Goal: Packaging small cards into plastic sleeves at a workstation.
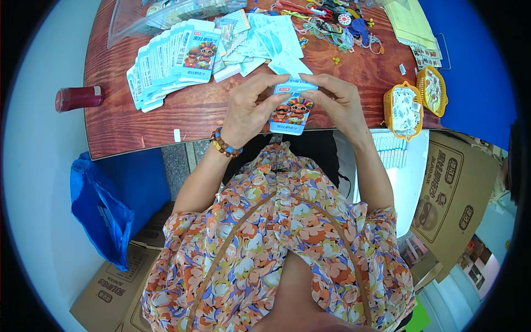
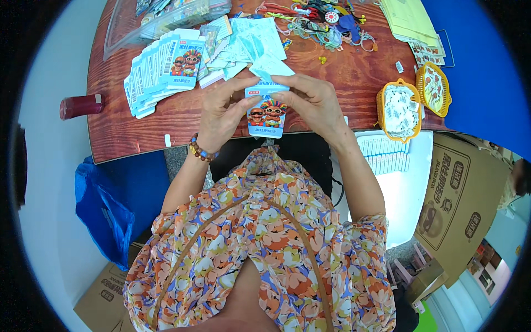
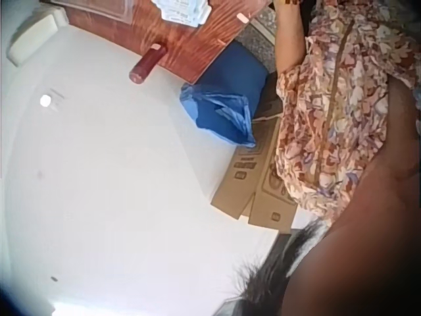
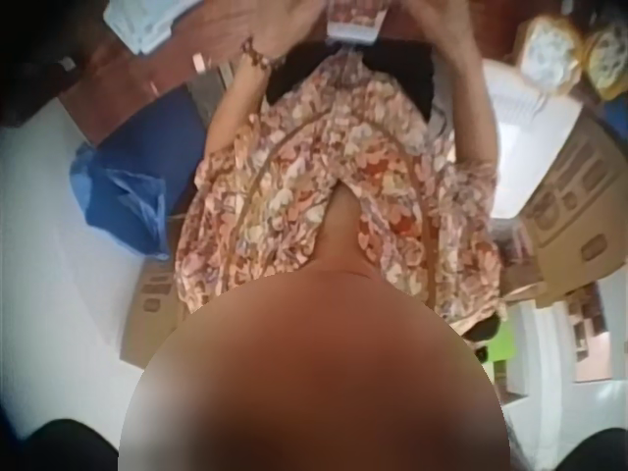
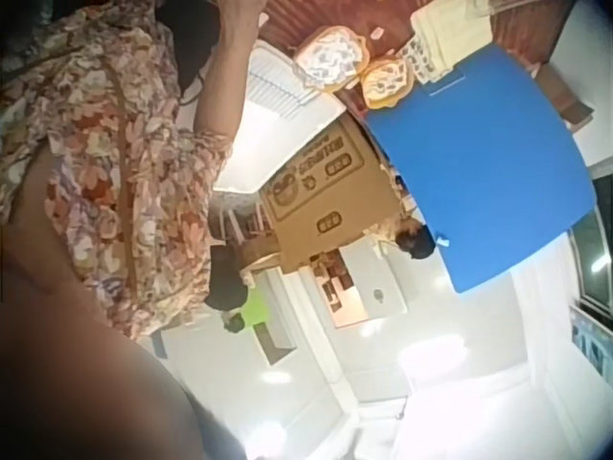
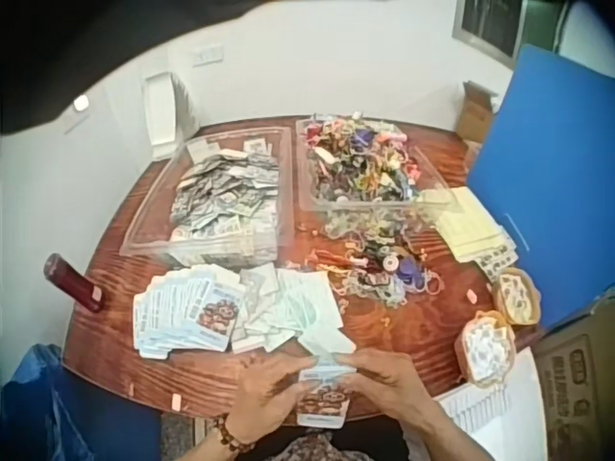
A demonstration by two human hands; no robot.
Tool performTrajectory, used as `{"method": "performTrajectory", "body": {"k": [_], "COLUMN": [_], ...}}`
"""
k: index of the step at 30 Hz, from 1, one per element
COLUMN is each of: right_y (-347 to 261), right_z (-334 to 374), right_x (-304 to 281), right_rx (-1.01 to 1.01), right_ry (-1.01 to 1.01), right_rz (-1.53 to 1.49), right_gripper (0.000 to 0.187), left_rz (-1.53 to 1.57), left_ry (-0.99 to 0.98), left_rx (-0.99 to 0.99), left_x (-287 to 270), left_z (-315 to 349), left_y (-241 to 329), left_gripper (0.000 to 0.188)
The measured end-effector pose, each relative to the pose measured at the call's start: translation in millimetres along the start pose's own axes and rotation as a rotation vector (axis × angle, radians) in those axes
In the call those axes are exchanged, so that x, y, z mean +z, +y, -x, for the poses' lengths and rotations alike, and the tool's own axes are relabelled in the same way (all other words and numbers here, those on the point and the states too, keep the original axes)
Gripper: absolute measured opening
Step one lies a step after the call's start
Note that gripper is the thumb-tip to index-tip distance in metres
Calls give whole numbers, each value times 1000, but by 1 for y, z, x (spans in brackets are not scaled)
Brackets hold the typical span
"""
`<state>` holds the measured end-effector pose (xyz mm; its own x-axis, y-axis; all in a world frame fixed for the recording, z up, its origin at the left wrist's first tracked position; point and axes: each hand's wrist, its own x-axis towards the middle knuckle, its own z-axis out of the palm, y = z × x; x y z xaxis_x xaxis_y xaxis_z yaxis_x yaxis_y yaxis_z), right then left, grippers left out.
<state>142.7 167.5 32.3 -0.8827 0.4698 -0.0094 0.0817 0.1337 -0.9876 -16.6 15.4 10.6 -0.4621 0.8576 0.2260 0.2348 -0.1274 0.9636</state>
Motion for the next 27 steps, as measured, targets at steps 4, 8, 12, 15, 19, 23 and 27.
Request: {"method": "performTrajectory", "body": {"k": [4,8,12,15,19,23,27], "right_y": [4,-7,14,18,1,-7,-3], "right_z": [-2,4,-1,8,24,30,29], "right_x": [-5,-10,-19,-24,-28,-34,-38], "right_rx": [23,-34,-365,-290,-273,-195,-118], "right_ry": [59,148,94,83,194,161,151], "right_rz": [36,-1,295,323,350,376,336], "right_gripper": [30,28,24,22,24,27,27], "left_rz": [79,-179,7,44,242,260,238], "left_ry": [-33,-28,-157,-242,-179,-210,-282], "left_rx": [-188,97,-188,-205,-245,-187,-179], "left_x": [5,17,9,17,36,36,36], "left_z": [-10,-23,-12,-16,-21,-22,-28], "left_y": [2,4,-28,-27,-14,-14,-22], "left_gripper": [34,32,34,33,31,32,32]}}
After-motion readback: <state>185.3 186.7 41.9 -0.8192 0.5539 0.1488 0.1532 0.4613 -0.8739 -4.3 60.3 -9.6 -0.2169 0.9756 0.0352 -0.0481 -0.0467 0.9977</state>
